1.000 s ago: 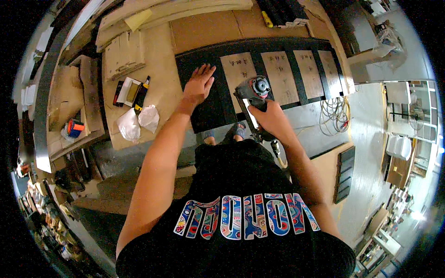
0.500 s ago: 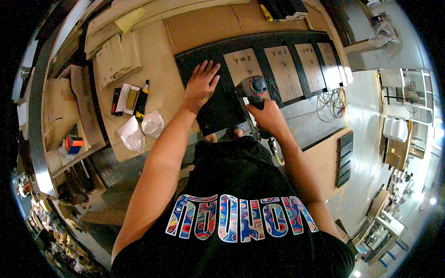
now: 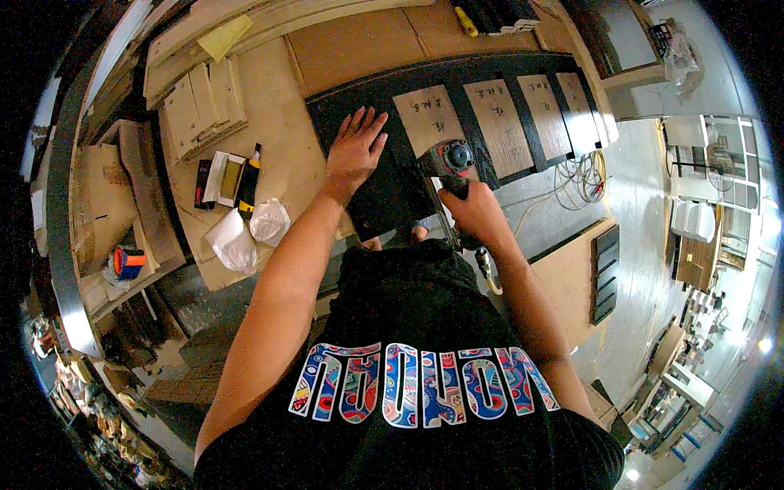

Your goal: The person places wooden slats onto a dark panel and secures them by hand and with a pneumatic nail gun, then adds a small wooden block and continues nailing.

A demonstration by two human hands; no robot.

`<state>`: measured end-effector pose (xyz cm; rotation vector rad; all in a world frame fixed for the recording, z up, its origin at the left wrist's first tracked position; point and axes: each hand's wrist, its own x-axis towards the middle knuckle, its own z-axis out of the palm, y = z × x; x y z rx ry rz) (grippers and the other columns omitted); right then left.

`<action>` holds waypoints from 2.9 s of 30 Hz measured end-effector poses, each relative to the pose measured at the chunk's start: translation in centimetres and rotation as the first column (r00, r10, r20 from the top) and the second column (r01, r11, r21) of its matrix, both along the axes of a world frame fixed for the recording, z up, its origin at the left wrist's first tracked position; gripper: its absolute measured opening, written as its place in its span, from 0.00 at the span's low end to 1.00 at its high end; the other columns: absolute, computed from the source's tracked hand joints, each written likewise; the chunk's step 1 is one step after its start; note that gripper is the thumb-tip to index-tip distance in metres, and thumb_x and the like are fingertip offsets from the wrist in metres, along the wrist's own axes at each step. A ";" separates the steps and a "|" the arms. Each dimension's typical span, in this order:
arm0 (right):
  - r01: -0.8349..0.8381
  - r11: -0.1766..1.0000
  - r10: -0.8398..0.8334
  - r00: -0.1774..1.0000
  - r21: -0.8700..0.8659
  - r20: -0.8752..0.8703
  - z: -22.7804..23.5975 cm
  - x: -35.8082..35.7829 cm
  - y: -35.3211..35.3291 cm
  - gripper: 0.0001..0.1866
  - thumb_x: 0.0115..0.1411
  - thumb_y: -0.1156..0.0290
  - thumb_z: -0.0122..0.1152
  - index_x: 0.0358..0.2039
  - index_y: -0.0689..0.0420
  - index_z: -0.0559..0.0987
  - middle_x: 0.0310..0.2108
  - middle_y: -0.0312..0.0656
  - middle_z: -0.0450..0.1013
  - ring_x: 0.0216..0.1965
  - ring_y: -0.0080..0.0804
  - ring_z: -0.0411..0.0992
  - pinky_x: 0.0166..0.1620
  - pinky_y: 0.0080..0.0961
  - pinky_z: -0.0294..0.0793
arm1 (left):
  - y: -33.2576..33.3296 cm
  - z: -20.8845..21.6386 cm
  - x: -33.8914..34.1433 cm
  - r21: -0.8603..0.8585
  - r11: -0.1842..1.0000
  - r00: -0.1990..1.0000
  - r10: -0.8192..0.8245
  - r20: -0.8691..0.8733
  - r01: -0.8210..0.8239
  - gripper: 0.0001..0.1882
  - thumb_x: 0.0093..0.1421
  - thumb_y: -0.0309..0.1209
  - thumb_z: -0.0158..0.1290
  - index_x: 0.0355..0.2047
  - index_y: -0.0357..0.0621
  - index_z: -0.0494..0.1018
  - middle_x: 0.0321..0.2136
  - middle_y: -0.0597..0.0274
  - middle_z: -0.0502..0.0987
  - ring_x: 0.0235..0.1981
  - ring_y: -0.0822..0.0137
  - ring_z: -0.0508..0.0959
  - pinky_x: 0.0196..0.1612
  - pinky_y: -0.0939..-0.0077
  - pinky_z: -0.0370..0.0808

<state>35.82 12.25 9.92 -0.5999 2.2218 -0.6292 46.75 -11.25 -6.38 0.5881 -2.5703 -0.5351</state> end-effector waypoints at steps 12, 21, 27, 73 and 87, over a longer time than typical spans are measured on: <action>0.025 0.998 -0.027 0.999 -0.051 -0.024 0.2 0.7 0.0 0.19 0.64 0.59 0.63 0.33 0.67 0.80 0.19 0.46 0.74 0.22 0.37 0.77 0.31 0.38 0.75 | -0.1 -0.1 0.0 -0.024 1.000 1.000 -0.001 0.014 0.001 0.23 0.74 0.42 0.48 0.67 0.56 0.71 0.66 0.57 0.74 0.71 0.55 0.67 0.74 0.57 0.61; 0.003 1.000 -0.003 1.000 -0.022 -0.015 0.8 1.0 -0.2 0.19 0.64 0.58 0.65 0.36 0.66 0.80 0.20 0.43 0.74 0.23 0.34 0.75 0.31 0.36 0.73 | 0.0 -0.5 -0.1 -0.032 0.999 1.000 0.009 0.010 -0.009 0.23 0.74 0.43 0.48 0.66 0.57 0.72 0.66 0.59 0.75 0.71 0.56 0.68 0.74 0.57 0.60; -0.043 0.995 0.042 0.999 -0.087 -0.015 0.8 1.8 -0.8 0.18 0.64 0.61 0.65 0.39 0.66 0.81 0.22 0.47 0.77 0.24 0.39 0.78 0.32 0.38 0.76 | -0.1 -0.2 -0.1 -0.010 1.000 1.000 -0.016 -0.006 0.016 0.24 0.74 0.43 0.49 0.68 0.55 0.71 0.65 0.55 0.74 0.71 0.53 0.67 0.74 0.54 0.60; 0.052 0.995 -0.056 0.998 -0.081 -0.042 -0.7 -2.0 -5.5 0.20 0.63 0.60 0.62 0.26 0.68 0.77 0.16 0.46 0.72 0.19 0.37 0.75 0.28 0.38 0.73 | 0.1 0.1 0.1 0.039 0.999 1.000 -0.011 0.011 0.010 0.24 0.73 0.42 0.51 0.68 0.58 0.70 0.66 0.57 0.73 0.72 0.54 0.66 0.75 0.55 0.60; 0.064 0.996 -0.066 0.998 -0.058 -0.023 -1.3 -2.4 -5.3 0.19 0.62 0.60 0.62 0.31 0.69 0.78 0.17 0.49 0.72 0.21 0.41 0.76 0.30 0.41 0.74 | 0.1 -0.1 0.0 0.021 1.000 1.000 0.004 0.004 -0.005 0.23 0.72 0.42 0.51 0.66 0.56 0.73 0.66 0.58 0.74 0.71 0.57 0.67 0.75 0.58 0.59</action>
